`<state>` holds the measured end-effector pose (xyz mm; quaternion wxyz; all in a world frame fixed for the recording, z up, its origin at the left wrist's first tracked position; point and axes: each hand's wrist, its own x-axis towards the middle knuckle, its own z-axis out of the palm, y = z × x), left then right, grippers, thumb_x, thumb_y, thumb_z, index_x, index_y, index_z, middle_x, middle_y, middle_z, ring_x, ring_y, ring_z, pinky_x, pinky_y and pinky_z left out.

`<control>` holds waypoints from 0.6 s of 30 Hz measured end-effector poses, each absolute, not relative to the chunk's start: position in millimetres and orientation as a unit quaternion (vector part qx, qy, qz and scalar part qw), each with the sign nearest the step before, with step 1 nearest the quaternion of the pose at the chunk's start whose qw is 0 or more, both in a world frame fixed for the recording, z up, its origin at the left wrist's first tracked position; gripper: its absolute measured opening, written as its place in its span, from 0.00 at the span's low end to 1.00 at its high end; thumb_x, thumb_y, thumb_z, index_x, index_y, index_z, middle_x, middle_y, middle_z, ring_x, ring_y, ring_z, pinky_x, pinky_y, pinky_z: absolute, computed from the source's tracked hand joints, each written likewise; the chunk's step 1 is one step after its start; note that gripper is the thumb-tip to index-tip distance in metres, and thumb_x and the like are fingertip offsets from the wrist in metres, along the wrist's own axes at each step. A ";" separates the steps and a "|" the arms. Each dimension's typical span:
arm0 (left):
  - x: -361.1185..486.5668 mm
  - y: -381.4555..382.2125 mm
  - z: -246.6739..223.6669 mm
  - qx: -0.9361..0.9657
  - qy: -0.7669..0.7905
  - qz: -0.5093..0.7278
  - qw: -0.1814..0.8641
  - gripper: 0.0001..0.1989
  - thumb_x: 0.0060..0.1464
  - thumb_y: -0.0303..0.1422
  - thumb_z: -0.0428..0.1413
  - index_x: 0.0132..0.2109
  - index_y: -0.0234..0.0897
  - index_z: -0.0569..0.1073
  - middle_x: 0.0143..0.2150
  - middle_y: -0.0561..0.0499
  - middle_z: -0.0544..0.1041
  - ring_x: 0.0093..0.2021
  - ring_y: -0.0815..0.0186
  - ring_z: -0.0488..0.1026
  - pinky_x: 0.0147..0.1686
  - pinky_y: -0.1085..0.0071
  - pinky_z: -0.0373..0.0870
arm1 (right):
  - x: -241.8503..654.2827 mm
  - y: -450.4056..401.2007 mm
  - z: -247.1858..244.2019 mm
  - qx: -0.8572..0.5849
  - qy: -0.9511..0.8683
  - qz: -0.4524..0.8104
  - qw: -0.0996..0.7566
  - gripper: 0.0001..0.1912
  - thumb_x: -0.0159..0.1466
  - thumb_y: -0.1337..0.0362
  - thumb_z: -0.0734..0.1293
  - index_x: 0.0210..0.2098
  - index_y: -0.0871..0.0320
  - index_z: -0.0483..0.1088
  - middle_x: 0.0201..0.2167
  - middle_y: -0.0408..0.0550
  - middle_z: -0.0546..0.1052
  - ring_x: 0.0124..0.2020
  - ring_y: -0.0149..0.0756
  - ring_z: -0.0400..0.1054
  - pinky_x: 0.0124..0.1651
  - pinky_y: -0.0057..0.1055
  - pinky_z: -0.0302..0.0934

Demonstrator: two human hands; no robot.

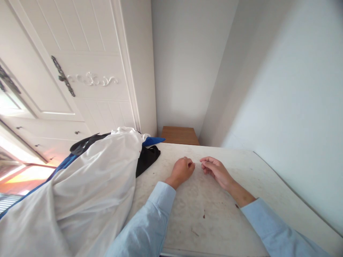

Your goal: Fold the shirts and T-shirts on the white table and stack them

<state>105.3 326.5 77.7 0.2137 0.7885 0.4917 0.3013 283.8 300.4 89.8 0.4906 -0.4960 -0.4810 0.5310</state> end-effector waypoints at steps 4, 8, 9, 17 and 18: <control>106.4 325.4 77.8 0.785 0.496 0.300 0.216 0.13 0.60 0.31 0.52 0.27 0.37 0.73 0.33 0.46 0.77 0.36 0.62 0.72 0.40 0.67 0.65 | 284.2 301.1 88.5 -0.498 -0.484 0.526 0.490 0.17 0.51 0.53 0.75 0.34 0.58 0.76 0.25 0.43 0.75 0.25 0.31 0.66 0.30 0.30 0.60; 107.6 325.0 78.3 0.780 0.479 0.317 0.246 0.13 0.62 0.33 0.51 0.30 0.36 0.74 0.34 0.46 0.78 0.36 0.62 0.73 0.40 0.67 0.66 | 284.1 301.7 88.0 -0.498 -0.492 0.522 0.488 0.18 0.50 0.52 0.76 0.34 0.58 0.75 0.24 0.43 0.75 0.25 0.31 0.66 0.30 0.30 0.60; 108.0 325.1 78.8 0.777 0.470 0.328 0.261 0.13 0.62 0.34 0.51 0.31 0.36 0.75 0.34 0.46 0.78 0.37 0.62 0.73 0.41 0.67 0.67 | 283.8 301.8 88.1 -0.499 -0.495 0.518 0.487 0.19 0.50 0.51 0.76 0.34 0.58 0.75 0.25 0.43 0.75 0.25 0.31 0.66 0.30 0.30 0.60; 111.0 325.9 83.2 0.736 0.423 0.389 0.359 0.08 0.58 0.29 0.55 0.39 0.37 0.80 0.42 0.47 0.81 0.40 0.64 0.76 0.43 0.69 0.72 | 280.2 303.6 81.2 -0.499 -0.560 0.454 0.481 0.25 0.48 0.45 0.78 0.34 0.55 0.71 0.26 0.43 0.75 0.24 0.34 0.66 0.28 0.32 0.60; 110.5 325.7 82.9 0.740 0.415 0.387 0.360 0.08 0.58 0.29 0.55 0.39 0.37 0.80 0.42 0.47 0.81 0.40 0.64 0.76 0.43 0.69 0.72 | 279.9 303.6 79.6 -0.497 -0.569 0.443 0.483 0.25 0.48 0.44 0.78 0.34 0.54 0.71 0.26 0.44 0.75 0.25 0.34 0.66 0.28 0.32 0.61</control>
